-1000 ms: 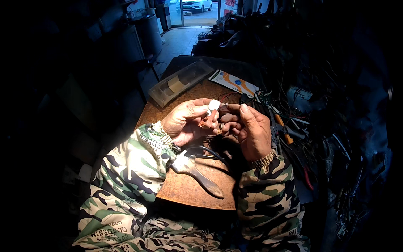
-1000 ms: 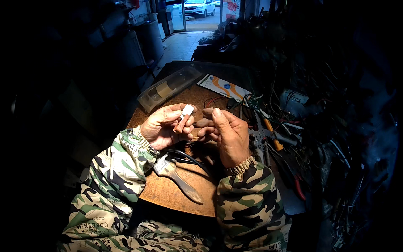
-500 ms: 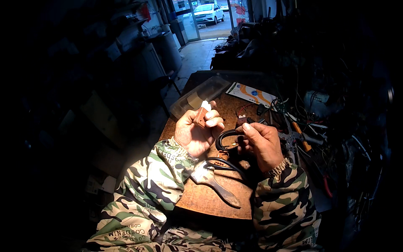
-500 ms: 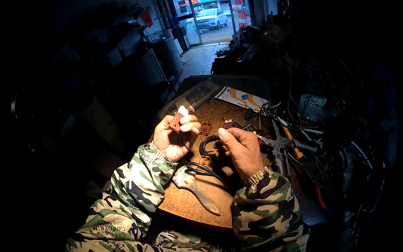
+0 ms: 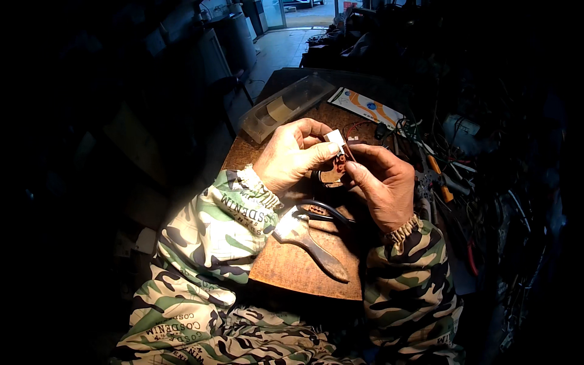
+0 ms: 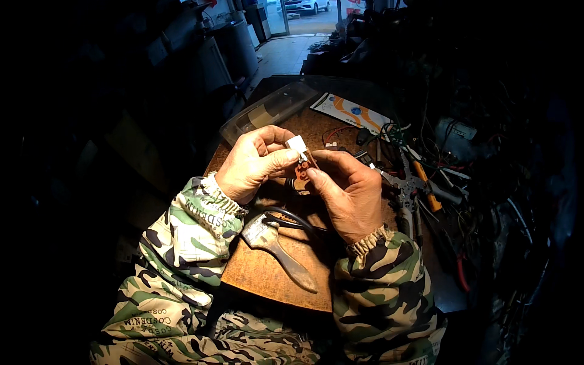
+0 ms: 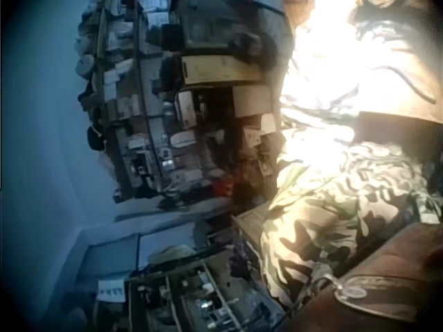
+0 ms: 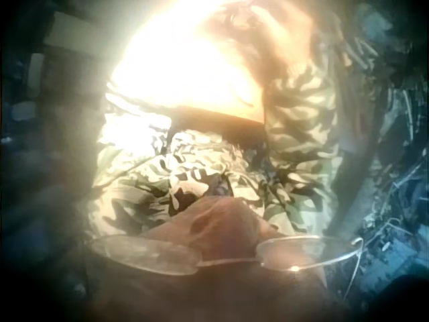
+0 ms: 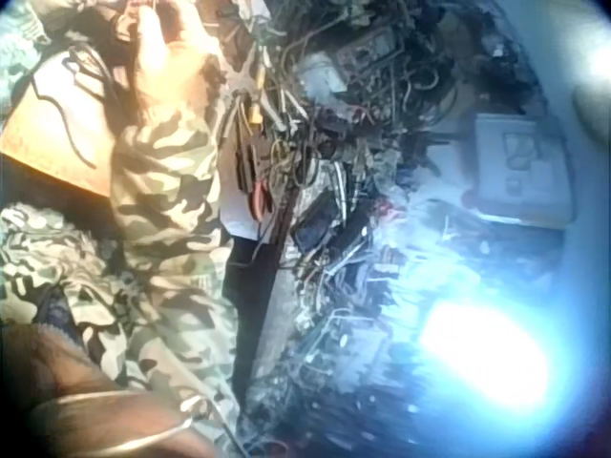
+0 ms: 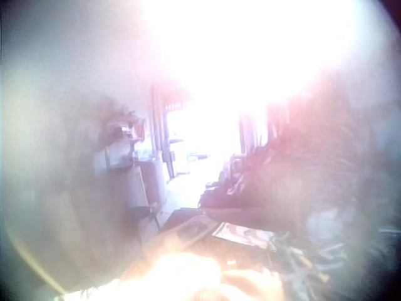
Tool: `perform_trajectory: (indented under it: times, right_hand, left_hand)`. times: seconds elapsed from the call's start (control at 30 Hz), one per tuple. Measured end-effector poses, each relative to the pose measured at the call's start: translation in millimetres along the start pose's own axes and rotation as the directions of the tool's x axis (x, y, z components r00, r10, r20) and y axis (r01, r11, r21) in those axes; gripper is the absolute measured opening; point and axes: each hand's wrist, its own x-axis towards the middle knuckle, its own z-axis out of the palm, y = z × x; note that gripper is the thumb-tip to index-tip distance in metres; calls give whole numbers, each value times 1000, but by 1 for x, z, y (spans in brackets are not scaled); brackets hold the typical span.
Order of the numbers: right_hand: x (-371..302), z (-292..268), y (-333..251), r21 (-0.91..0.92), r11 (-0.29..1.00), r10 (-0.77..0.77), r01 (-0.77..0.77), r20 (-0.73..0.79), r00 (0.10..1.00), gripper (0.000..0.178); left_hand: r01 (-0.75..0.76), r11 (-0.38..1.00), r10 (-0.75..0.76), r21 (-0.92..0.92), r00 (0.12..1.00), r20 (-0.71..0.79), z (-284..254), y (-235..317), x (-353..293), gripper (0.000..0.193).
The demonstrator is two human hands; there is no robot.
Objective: The person repairs a black electrical cable by stripping the outer sheath, twisting the inner wires, and attaching a white connector. They use pliers and a brush to assist with the repair and then place the finished cable on the table.
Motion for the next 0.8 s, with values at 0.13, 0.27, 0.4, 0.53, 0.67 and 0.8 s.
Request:
perform_trajectory:
  times: [0.13, 0.27, 0.4, 0.53, 0.67, 0.8]
  right_hand:
    - [-2, -9, 8, -91, 996, -10, 1, -106, 994, 20]
    - [-1, 4, 3, -197, 979, 25, -52, -139, 990, 19]
    - [0, -16, 14, -656, 754, -90, 34, -51, 995, 22]
    - [-6, -13, 11, -890, 437, -219, 132, 37, 975, 25]
    - [-7, -3, -2, -876, 332, -313, 349, 247, 917, 46]
    - [2, 14, 2, -784, 377, 70, 493, 555, 829, 67]
  left_hand:
    - [45, 999, -44, -15, 998, 49, 3, -4, 9, 41]
    - [45, 980, -49, -194, 999, -13, -10, 8, -4, 31]
    - [-133, 955, 94, -265, 983, -155, -39, 24, 7, 23]
    - [-276, 907, 172, -318, 932, -319, -70, 29, -1, 19]
    - [-323, 881, 180, -346, 905, -386, -74, 18, 0, 26]
    - [-315, 893, 165, -321, 893, -418, -76, 23, -8, 29]
